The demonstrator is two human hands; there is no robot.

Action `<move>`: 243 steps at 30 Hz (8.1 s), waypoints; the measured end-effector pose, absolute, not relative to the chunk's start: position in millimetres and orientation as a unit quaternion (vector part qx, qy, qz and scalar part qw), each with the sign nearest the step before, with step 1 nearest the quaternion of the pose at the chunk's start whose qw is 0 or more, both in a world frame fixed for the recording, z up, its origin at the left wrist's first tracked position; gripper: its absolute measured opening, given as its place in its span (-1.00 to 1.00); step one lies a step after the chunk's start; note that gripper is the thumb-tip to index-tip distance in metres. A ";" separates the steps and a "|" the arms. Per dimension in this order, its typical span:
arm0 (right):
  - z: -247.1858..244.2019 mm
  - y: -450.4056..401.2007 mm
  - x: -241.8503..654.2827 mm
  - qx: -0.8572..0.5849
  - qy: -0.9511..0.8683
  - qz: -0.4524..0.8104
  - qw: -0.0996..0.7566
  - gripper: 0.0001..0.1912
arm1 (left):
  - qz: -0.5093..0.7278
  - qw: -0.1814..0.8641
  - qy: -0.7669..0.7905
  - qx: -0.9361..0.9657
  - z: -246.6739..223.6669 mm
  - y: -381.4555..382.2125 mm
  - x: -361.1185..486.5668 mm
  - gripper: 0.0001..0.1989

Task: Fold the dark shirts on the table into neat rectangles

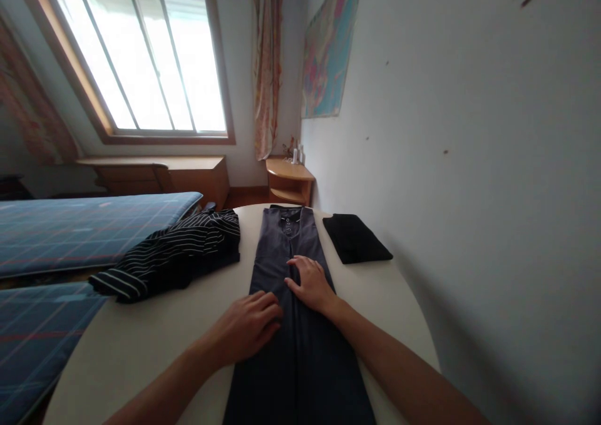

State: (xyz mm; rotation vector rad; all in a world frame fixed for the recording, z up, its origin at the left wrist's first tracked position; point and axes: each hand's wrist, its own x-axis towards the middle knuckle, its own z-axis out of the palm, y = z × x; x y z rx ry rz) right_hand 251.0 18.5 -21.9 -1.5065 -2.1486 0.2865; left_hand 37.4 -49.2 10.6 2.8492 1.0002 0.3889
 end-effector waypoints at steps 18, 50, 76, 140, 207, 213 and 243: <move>22.0 -42.9 261.3 -0.283 -0.928 0.230 0.069 -0.48 | 0.158 0.021 0.465 0.871 -35.1 18.8 -1.7 -0.39; -12.8 28.1 262.7 -0.578 -0.798 0.126 0.113 -0.20 | 0.080 0.040 0.453 0.887 -22.9 -13.9 43.0 -0.30; -20.9 62.8 257.7 -0.534 -0.834 0.128 0.049 -0.32 | 0.006 0.126 0.434 0.892 -14.5 -34.7 56.0 -0.29; 26.0 -84.5 278.5 -0.454 -0.835 0.264 0.164 -0.80 | 0.037 0.182 0.421 0.888 38.8 -85.6 24.0 -0.76; 19.3 -26.0 324.9 -0.450 -0.867 0.187 0.103 -0.73 | 0.018 0.058 0.465 0.883 23.7 -50.3 46.4 -0.84; 21.0 -21.0 324.7 -0.484 -0.843 0.224 0.068 -0.66 | 0.068 0.073 0.444 0.890 8.8 -49.4 39.7 -0.80; 61.8 -39.7 332.9 -0.435 -0.848 0.304 -0.007 -0.77 | 0.077 0.147 0.446 0.879 35.0 -69.7 37.7 -0.85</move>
